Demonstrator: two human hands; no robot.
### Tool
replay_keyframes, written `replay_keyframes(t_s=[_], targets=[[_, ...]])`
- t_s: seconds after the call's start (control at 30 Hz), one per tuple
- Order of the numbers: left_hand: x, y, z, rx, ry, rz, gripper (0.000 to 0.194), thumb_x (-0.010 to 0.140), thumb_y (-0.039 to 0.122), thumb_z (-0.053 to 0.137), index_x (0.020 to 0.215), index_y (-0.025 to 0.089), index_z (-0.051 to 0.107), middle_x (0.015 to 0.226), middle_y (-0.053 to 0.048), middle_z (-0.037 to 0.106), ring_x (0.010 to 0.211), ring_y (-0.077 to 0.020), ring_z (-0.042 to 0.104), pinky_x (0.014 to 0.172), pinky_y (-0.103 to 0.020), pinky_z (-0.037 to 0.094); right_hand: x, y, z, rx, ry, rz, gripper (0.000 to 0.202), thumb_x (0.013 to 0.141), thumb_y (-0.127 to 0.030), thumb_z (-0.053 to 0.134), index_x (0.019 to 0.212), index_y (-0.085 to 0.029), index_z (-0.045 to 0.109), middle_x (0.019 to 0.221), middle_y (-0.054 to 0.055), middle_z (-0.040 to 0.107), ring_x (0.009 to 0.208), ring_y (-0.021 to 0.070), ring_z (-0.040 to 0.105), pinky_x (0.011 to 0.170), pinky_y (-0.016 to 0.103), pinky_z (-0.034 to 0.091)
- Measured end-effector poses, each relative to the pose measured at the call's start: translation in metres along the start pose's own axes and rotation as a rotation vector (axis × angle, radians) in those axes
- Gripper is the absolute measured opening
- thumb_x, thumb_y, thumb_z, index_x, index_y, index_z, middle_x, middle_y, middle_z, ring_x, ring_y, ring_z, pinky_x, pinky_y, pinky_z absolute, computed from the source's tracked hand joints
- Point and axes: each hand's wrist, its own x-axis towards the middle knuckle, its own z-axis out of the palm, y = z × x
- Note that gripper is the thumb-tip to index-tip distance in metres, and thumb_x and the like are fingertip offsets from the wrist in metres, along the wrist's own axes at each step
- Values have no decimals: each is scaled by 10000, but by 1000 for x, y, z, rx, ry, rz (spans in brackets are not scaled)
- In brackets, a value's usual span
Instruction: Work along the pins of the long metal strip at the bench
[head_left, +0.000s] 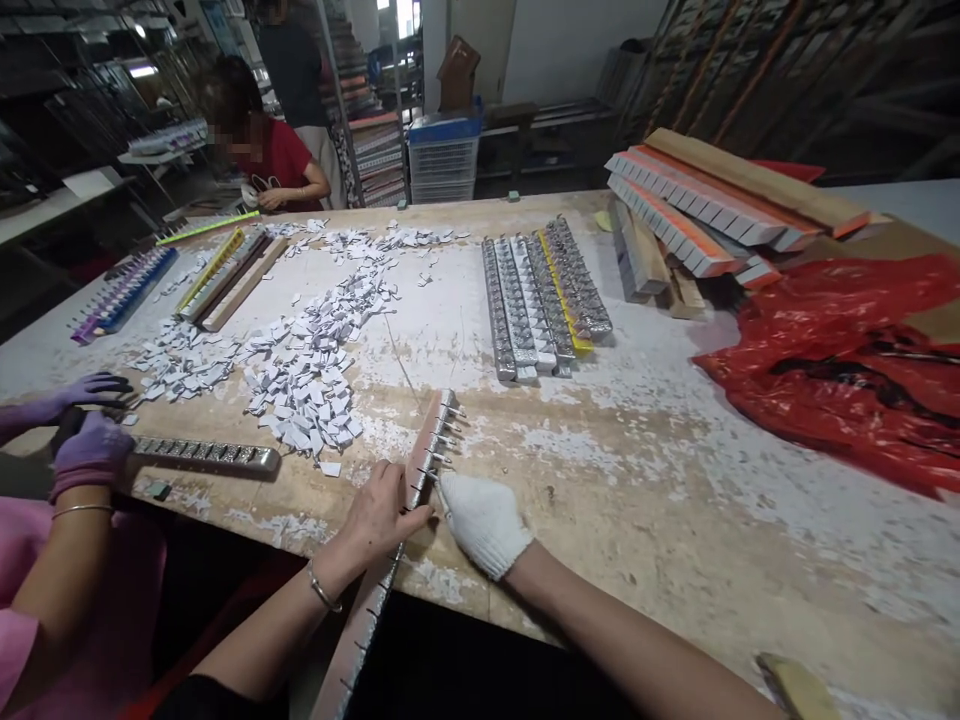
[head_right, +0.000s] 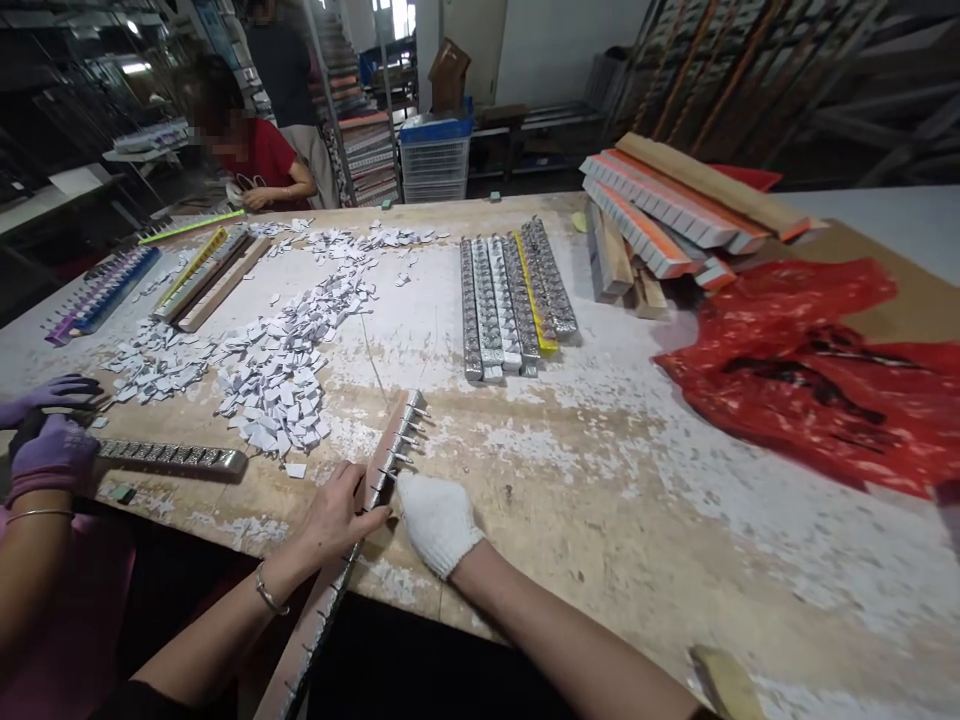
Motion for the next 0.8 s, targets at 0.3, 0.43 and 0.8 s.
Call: replay_keyframes(t_s=[0.3, 0.43, 0.8], targets=[[1, -9, 16, -11, 37, 81, 231, 808, 283, 612, 919, 206, 424, 924, -36, 465, 810, -211, 462, 675, -321, 408, 17, -7, 5, 3, -64, -115, 134, 899, -147, 542, 983, -117, 642, 839, 162, 691, 829, 268, 700, 704, 301, 495], [4, -5, 13, -18, 45, 55, 245, 797, 273, 647, 921, 191, 452, 913, -39, 478, 820, -215, 477, 686, -326, 414, 27, -5, -5, 16, -118, -118, 133, 913, -165, 553, 1015, -128, 629, 885, 161, 699, 863, 271, 701, 721, 309, 494], [59, -32, -49, 574, 65, -40, 272, 839, -60, 439, 889, 106, 649, 916, -161, 594, 902, -278, 534, 756, -371, 418, -7, 40, -5, 272, 36, 24, 346, 1006, -285, 461, 1313, -157, 556, 1191, 142, 688, 1063, 272, 664, 851, 339, 479]])
